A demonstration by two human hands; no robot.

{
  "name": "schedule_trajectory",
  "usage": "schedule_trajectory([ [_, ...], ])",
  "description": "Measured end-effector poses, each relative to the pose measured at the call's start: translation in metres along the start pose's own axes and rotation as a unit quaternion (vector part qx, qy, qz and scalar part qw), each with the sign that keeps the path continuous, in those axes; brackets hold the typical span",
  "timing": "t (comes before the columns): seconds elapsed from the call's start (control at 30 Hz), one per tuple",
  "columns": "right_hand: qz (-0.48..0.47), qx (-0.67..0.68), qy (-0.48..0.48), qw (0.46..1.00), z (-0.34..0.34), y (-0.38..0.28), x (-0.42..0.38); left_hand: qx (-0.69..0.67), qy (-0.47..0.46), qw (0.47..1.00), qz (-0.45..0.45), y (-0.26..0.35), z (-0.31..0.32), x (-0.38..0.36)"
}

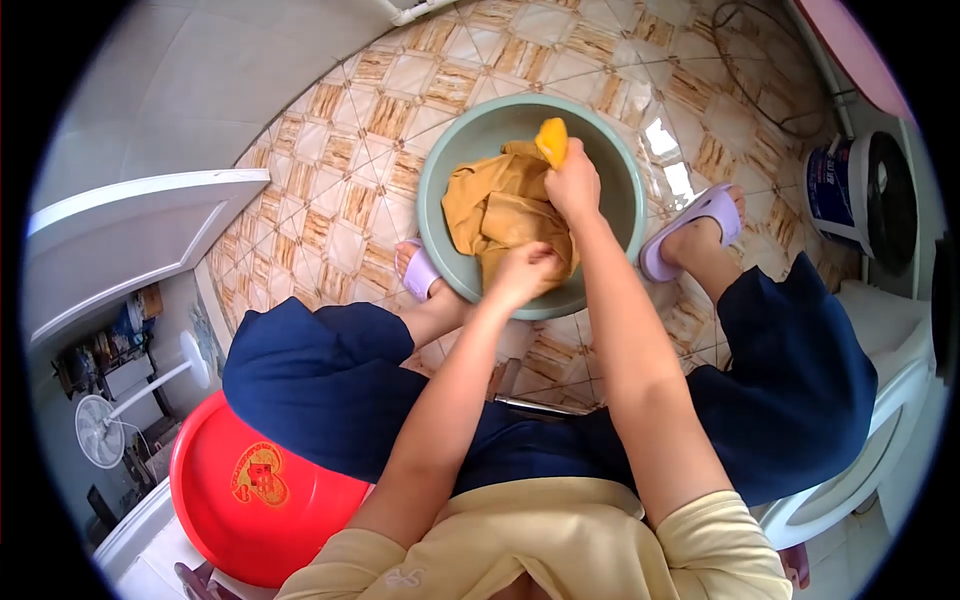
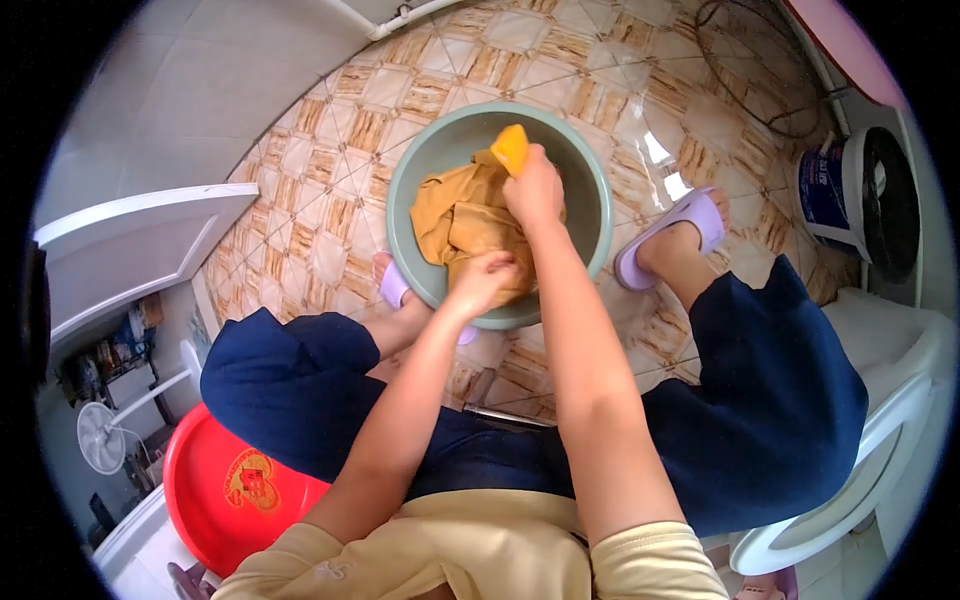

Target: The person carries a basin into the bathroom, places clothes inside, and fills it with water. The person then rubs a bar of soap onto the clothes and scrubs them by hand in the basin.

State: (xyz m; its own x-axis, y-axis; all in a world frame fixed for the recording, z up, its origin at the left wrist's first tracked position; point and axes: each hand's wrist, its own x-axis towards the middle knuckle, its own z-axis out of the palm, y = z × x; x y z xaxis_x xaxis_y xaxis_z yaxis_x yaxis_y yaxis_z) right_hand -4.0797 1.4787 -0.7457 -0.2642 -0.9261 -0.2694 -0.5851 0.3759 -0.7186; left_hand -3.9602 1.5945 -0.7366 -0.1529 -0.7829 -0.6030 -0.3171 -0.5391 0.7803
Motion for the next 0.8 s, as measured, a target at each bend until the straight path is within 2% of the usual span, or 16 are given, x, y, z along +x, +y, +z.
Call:
schedule_trajectory([
  [0.07, -0.052, -0.016, -0.046, 0.997, 0.016, 0.002, 0.012, 0.008, -0.003, 1.000, -0.018, 0.009, 0.002, -0.004],
  [0.13, -0.081, -0.059, -0.146, 0.984, 0.034, 0.008, 0.015, -0.148, 0.080, 0.981, -0.092, 0.012, -0.003, -0.003],
  [0.2, -0.077, -0.080, -0.191, 0.975, 0.019, -0.002, 0.004, -0.383, 0.128, 0.908, -0.112, 0.009, -0.019, 0.000],
  [0.27, -0.107, 0.047, -0.231, 0.966, 0.004, -0.010, -0.012, -0.554, 0.197, 0.803, -0.096, 0.006, -0.032, 0.003],
  [0.3, -0.117, 0.158, -0.255, 0.947, -0.009, -0.019, -0.022, -0.582, 0.189, 0.787, -0.083, 0.008, -0.037, 0.003],
  [0.33, -0.120, 0.151, -0.259, 0.946, -0.030, -0.036, -0.032, -0.609, 0.180, 0.769, -0.070, 0.013, -0.041, 0.002],
  [0.37, -0.125, 0.176, -0.330, 0.919, -0.054, -0.058, -0.043, -0.637, 0.104, 0.764, -0.009, 0.019, -0.042, 0.000],
  [0.4, -0.128, 0.200, -0.399, 0.886, -0.067, -0.071, -0.053, -0.689, 0.112, 0.716, -0.007, 0.035, -0.042, -0.005],
  [0.47, -0.234, 0.180, -0.518, 0.803, -0.070, -0.084, -0.066, -0.684, -0.006, 0.723, 0.099, 0.023, -0.045, -0.003],
  [0.53, -0.262, 0.042, -0.504, 0.822, -0.064, -0.105, -0.092, -0.665, -0.166, 0.724, 0.079, 0.021, -0.049, 0.004],
  [0.57, -0.239, -0.077, -0.423, 0.870, -0.065, -0.123, -0.107, -0.667, -0.168, 0.721, 0.085, 0.028, -0.047, 0.000],
  [0.6, -0.213, -0.193, -0.332, 0.898, -0.067, -0.139, -0.118, -0.664, -0.129, 0.733, 0.072, 0.044, -0.042, -0.012],
  [0.63, -0.296, -0.205, -0.137, 0.923, -0.042, -0.121, -0.119, -0.660, -0.090, 0.744, 0.059, 0.059, -0.036, -0.026],
  [0.7, -0.288, -0.221, -0.004, 0.932, -0.033, -0.107, -0.101, -0.649, -0.009, 0.760, 0.026, 0.079, -0.024, -0.044],
  [0.73, -0.275, -0.192, 0.069, 0.940, -0.027, -0.097, -0.088, -0.651, -0.021, 0.758, 0.010, 0.062, -0.018, -0.034],
  [0.8, -0.125, -0.063, -0.056, 0.989, -0.037, -0.096, -0.076, -0.650, -0.045, 0.759, 0.025, 0.065, -0.016, -0.040],
])
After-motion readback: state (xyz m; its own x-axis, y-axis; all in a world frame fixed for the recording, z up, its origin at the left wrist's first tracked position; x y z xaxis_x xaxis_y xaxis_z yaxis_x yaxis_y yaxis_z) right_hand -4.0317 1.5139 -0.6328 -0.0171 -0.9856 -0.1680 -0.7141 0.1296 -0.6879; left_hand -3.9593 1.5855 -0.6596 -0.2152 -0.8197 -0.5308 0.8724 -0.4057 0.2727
